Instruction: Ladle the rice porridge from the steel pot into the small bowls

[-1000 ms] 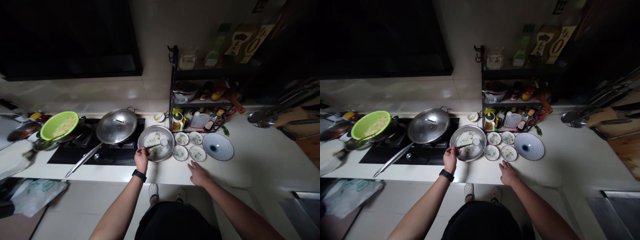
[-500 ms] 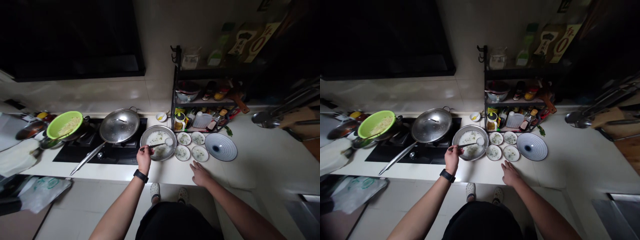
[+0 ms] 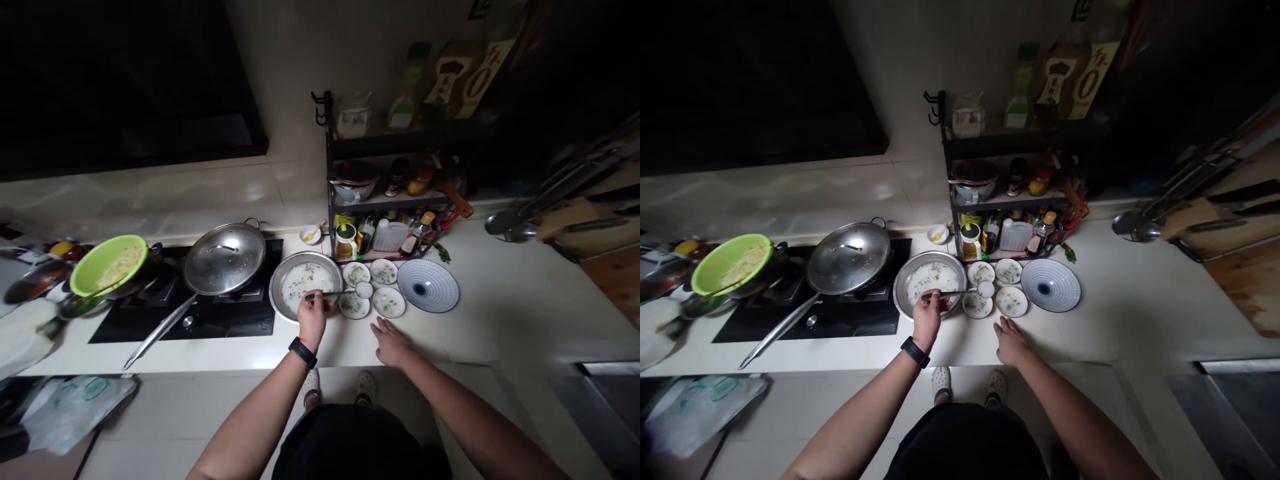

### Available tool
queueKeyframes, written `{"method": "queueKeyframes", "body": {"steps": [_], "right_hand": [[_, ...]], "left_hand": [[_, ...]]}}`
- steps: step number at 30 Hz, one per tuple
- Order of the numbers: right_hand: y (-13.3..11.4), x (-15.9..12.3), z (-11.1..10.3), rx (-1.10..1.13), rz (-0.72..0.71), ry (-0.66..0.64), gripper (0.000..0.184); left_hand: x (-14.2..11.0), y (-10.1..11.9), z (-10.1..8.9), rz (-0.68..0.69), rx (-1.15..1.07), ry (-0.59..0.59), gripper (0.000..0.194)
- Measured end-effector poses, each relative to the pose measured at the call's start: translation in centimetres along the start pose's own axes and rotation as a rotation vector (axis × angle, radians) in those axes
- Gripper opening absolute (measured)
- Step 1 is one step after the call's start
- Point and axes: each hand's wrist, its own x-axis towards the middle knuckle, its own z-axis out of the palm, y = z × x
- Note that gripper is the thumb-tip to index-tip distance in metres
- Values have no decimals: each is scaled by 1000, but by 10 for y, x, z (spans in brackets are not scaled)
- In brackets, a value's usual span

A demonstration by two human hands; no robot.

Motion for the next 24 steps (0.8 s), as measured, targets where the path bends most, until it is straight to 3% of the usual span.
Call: {"method": "queueKeyframes", "body": {"steps": [4, 11, 18, 24], "right_hand": [[1, -1, -1, 22, -10, -3, 92], [5, 0, 3, 53, -26, 7, 95], [7, 2, 6, 50, -35, 17, 94], [13, 6, 17, 68, -84, 79, 94]], "left_hand": [[-3, -12, 28, 16, 25, -77, 38], [-9, -32, 57, 188, 237, -206, 37], [-27, -28, 71, 398, 472, -370, 33], [-39, -22, 71, 750, 742, -562, 27]]}}
